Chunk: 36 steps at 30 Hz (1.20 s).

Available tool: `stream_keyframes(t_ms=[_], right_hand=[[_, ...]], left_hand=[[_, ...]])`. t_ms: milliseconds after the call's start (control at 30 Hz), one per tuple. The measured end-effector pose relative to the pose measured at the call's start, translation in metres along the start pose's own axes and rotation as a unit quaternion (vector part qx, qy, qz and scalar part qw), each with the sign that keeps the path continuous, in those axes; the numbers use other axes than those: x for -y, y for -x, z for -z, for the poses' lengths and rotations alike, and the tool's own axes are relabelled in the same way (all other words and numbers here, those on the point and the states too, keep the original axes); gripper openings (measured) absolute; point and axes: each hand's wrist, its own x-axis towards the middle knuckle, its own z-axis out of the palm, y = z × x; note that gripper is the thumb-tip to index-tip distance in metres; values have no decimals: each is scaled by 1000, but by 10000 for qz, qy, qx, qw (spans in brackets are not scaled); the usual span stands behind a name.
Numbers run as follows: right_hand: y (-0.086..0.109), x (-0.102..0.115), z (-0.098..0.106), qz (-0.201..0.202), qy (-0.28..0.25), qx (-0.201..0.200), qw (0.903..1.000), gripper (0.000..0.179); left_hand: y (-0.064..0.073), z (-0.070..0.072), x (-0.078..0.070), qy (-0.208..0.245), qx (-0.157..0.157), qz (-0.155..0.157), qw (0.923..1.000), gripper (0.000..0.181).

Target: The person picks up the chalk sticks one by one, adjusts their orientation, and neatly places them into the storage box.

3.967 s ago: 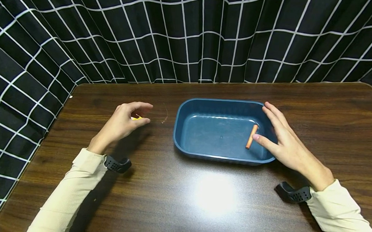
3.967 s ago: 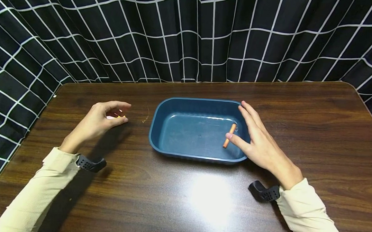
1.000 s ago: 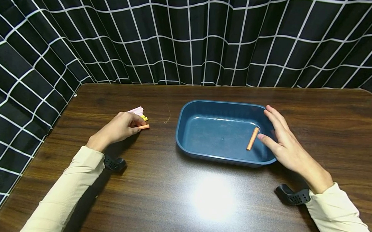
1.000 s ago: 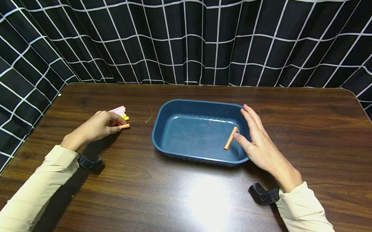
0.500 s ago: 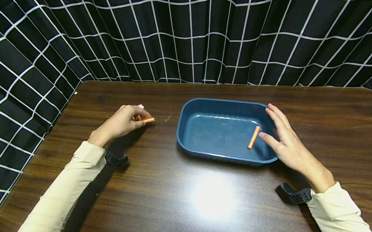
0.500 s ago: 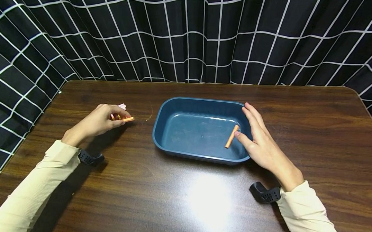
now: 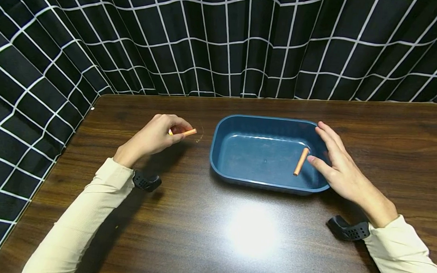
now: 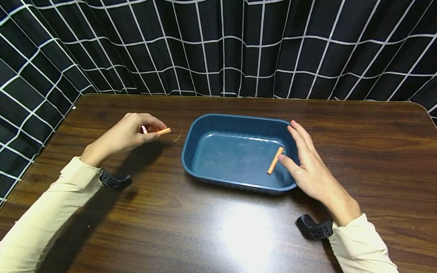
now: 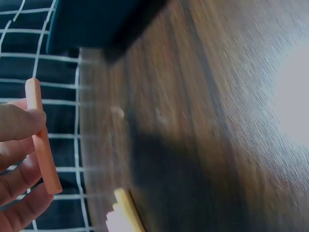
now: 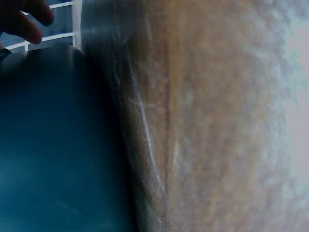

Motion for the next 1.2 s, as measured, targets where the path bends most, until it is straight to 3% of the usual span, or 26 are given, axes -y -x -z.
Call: stream_keyframes(t_ms=[200,933,1200], right_hand=[[1,0,0,20,-1,6,10000,74],[0,1,0,-4,-17,-28,10000,74],[0,0,0,50,79,-30,10000,71]], left_hand=[[-7,0,-15,136,129,-91,9998,19],[-26,0,-50,448,482,-341,9973,22],[-36,-5,-67,447,490,-540,9963,21]])
